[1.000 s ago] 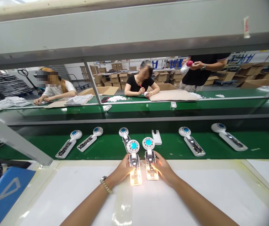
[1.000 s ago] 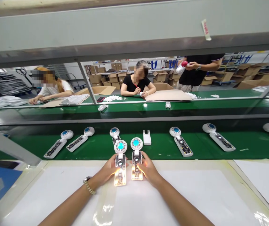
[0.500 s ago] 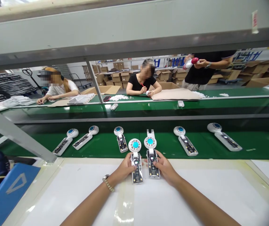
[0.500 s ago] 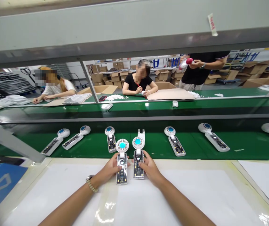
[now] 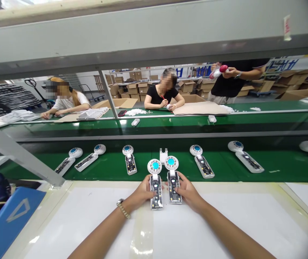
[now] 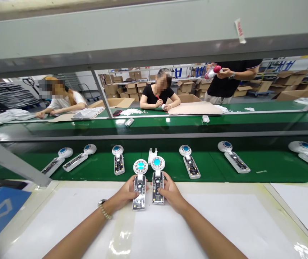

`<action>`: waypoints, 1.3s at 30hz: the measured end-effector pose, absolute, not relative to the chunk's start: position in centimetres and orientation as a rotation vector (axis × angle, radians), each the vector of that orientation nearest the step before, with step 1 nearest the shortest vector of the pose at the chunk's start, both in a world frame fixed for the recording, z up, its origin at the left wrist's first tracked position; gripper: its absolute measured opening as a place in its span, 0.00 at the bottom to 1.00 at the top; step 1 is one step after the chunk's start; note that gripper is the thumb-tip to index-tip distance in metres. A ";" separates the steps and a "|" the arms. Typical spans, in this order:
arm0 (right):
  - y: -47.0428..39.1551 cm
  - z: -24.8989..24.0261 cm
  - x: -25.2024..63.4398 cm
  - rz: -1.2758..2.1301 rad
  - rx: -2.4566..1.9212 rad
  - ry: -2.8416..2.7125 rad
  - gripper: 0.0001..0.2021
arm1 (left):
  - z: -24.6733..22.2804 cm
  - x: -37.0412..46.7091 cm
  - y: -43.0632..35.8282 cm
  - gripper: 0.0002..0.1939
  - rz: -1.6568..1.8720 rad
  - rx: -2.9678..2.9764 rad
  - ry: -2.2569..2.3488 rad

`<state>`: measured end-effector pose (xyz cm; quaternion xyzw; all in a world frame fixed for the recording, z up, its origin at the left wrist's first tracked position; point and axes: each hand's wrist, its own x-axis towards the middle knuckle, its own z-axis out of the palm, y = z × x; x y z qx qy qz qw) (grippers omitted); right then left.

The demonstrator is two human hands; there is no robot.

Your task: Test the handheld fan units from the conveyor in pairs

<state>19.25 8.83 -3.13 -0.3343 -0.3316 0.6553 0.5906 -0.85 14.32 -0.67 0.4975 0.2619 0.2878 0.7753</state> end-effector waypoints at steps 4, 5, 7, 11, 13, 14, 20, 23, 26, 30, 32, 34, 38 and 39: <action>8.8 -3.0 19.3 1.540 -0.782 -0.772 0.37 | -0.7 -0.7 14.3 0.29 0.644 1.062 0.549; 8.8 -2.9 19.3 1.546 -0.786 -0.773 0.38 | -0.6 -0.7 14.3 0.29 0.641 1.056 0.546; 8.7 -2.6 19.3 1.544 -0.789 -0.774 0.38 | -0.6 -0.7 14.3 0.30 0.637 1.047 0.543; 8.5 -2.1 19.2 1.547 -0.795 -0.775 0.38 | -0.4 -0.6 14.1 0.30 0.643 1.032 0.548; 8.4 -2.0 19.1 1.552 -0.803 -0.768 0.38 | -0.3 -0.6 14.1 0.30 0.644 1.024 0.545; 8.4 -2.0 19.1 1.555 -0.803 -0.766 0.38 | -0.3 -0.6 14.0 0.30 0.647 1.021 0.544; 8.4 -2.5 19.2 1.547 -0.801 -0.771 0.37 | -0.4 -0.7 14.1 0.29 0.641 1.036 0.544; 8.4 -2.8 19.2 1.539 -0.802 -0.788 0.37 | -0.5 -0.7 14.1 0.30 0.633 1.031 0.539; 8.5 -3.2 19.2 1.527 -0.786 -0.818 0.37 | -0.5 -0.7 14.1 0.30 0.636 1.026 0.521; 8.5 -3.4 19.1 1.517 -0.776 -0.855 0.36 | -0.7 -0.8 14.0 0.30 0.642 1.030 0.512; 8.3 -3.3 19.0 1.511 -0.783 -0.852 0.36 | -0.8 -0.8 13.9 0.30 0.650 1.032 0.515; 8.0 -2.8 19.0 1.509 -0.798 -0.835 0.36 | -1.0 -0.8 13.8 0.30 0.658 1.027 0.512; 7.9 -1.0 19.4 1.564 -0.829 -0.738 0.31 | -0.6 -0.4 14.2 0.27 0.708 0.994 0.544; 8.0 -0.5 19.6 1.590 -0.870 -0.689 0.25 | -0.3 -0.1 14.5 0.23 0.706 0.966 0.582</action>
